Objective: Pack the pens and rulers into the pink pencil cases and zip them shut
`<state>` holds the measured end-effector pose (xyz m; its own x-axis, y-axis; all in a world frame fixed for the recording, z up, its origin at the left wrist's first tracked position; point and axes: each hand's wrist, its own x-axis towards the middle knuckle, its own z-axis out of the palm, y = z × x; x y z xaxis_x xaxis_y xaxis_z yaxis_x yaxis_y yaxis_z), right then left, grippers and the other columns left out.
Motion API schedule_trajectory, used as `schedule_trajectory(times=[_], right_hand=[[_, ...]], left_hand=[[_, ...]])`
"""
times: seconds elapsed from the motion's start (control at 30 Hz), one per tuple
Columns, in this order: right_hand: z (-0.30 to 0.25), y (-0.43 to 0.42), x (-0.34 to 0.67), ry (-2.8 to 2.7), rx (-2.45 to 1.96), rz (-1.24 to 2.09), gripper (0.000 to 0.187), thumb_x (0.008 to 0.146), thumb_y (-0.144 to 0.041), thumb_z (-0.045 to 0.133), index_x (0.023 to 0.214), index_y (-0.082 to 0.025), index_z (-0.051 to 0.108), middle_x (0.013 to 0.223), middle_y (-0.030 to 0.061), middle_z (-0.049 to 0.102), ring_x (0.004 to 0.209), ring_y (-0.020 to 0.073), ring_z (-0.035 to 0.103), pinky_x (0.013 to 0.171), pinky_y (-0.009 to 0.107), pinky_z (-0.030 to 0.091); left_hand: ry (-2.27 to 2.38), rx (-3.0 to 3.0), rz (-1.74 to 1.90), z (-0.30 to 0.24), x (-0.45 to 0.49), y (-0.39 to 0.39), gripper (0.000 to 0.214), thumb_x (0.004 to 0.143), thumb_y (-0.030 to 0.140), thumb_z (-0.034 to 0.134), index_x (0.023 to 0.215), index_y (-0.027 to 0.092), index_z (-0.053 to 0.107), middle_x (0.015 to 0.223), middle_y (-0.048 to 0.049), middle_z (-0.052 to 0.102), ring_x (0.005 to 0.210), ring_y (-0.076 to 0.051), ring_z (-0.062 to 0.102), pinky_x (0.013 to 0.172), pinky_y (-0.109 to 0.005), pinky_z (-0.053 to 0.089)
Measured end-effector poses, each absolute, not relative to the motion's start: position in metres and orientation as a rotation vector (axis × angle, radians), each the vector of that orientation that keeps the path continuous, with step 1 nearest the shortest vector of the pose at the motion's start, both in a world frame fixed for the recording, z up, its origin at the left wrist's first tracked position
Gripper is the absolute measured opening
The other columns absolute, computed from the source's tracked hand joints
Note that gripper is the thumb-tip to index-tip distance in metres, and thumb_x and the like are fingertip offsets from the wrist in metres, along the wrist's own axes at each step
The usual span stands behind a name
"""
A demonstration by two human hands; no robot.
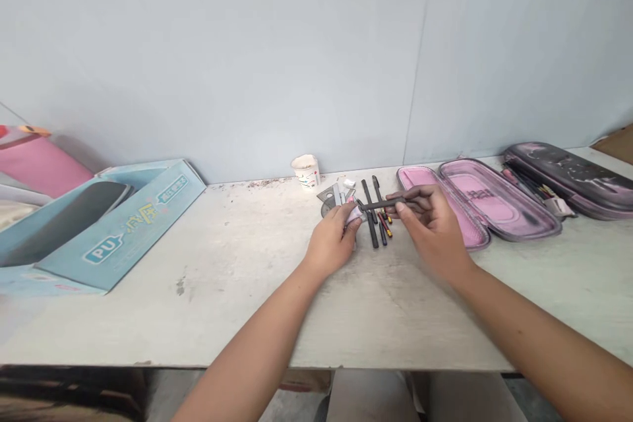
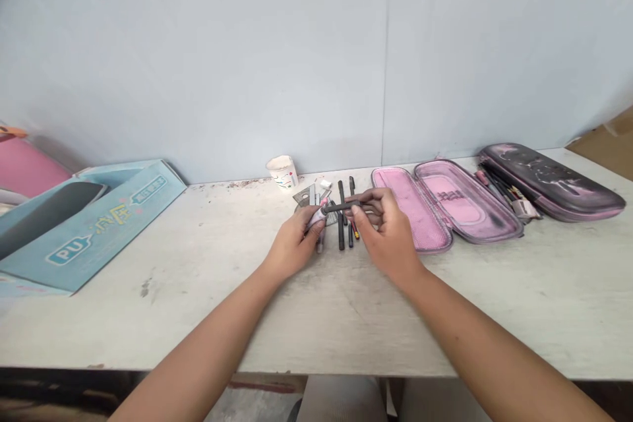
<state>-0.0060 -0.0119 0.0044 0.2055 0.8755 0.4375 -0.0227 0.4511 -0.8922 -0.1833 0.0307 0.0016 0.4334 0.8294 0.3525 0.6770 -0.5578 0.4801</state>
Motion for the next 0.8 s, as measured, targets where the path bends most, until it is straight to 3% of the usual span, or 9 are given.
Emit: schedule_trajectory(times=[0.3,0.4,0.47,0.6,0.7,0.8], right_hand=[[0.002,-0.01,0.0,-1.178,-0.951,0.831,0.022,0.08,-0.038,0.058,0.087,-0.022,0.045,0.082,0.0008,0.064,0.072,0.0144,0.064,0.07,0.033,0.054],[-0.001,-0.01,-0.003,-1.4,-1.106,0.744,0.019,0.082,-0.04,0.053,0.084,-0.021,0.05,0.079,0.0022,0.064,0.073,0.0166,0.063,0.067,0.034,0.053],[-0.002,-0.009,-0.006,-1.627,-1.159,0.607,0.019,0.085,-0.039,0.048,0.086,-0.021,0.056,0.088,0.0044,0.065,0.083,0.0189,0.062,0.074,0.036,0.05],[-0.003,-0.006,-0.009,-1.856,-1.141,0.36,0.029,0.089,-0.036,0.041,0.109,-0.023,0.057,0.116,0.0067,0.057,0.11,0.0212,0.05,0.091,0.039,0.042],[-0.007,-0.003,-0.014,-1.942,-1.16,0.296,0.032,0.089,-0.036,0.04,0.113,-0.021,0.055,0.115,0.0084,0.057,0.108,0.0206,0.05,0.09,0.038,0.042],[-0.009,0.0,-0.027,-2.097,-1.161,0.169,0.028,0.089,-0.033,0.042,0.109,-0.019,0.057,0.106,0.0079,0.061,0.102,0.0209,0.052,0.09,0.038,0.041]], left_hand=[[1.326,2.645,0.687,0.003,-0.182,0.025,0.032,0.089,0.029,0.038,0.115,0.017,0.052,0.099,-0.0092,0.06,0.089,-0.021,0.056,0.074,-0.033,0.045],[1.27,2.653,0.685,0.003,-0.18,0.02,0.032,0.089,0.029,0.037,0.116,0.019,0.051,0.1,-0.0087,0.06,0.09,-0.021,0.057,0.075,-0.033,0.045],[1.243,2.629,0.709,0.003,-0.179,0.018,0.034,0.089,0.029,0.037,0.12,0.02,0.049,0.106,-0.0085,0.06,0.095,-0.022,0.056,0.077,-0.033,0.045],[1.203,2.466,0.971,0.007,-0.181,0.019,0.039,0.091,0.026,0.033,0.129,0.027,0.039,0.116,-0.0048,0.057,0.102,-0.019,0.055,0.083,-0.031,0.044],[1.241,2.262,1.184,0.012,-0.189,0.026,0.031,0.09,0.027,0.035,0.119,0.028,0.046,0.09,-0.0009,0.061,0.078,-0.015,0.057,0.069,-0.026,0.045],[1.311,1.998,1.366,0.014,-0.199,0.035,0.022,0.089,0.029,0.038,0.109,0.027,0.046,0.063,0.0041,0.049,0.054,-0.011,0.047,0.054,-0.022,0.038]])
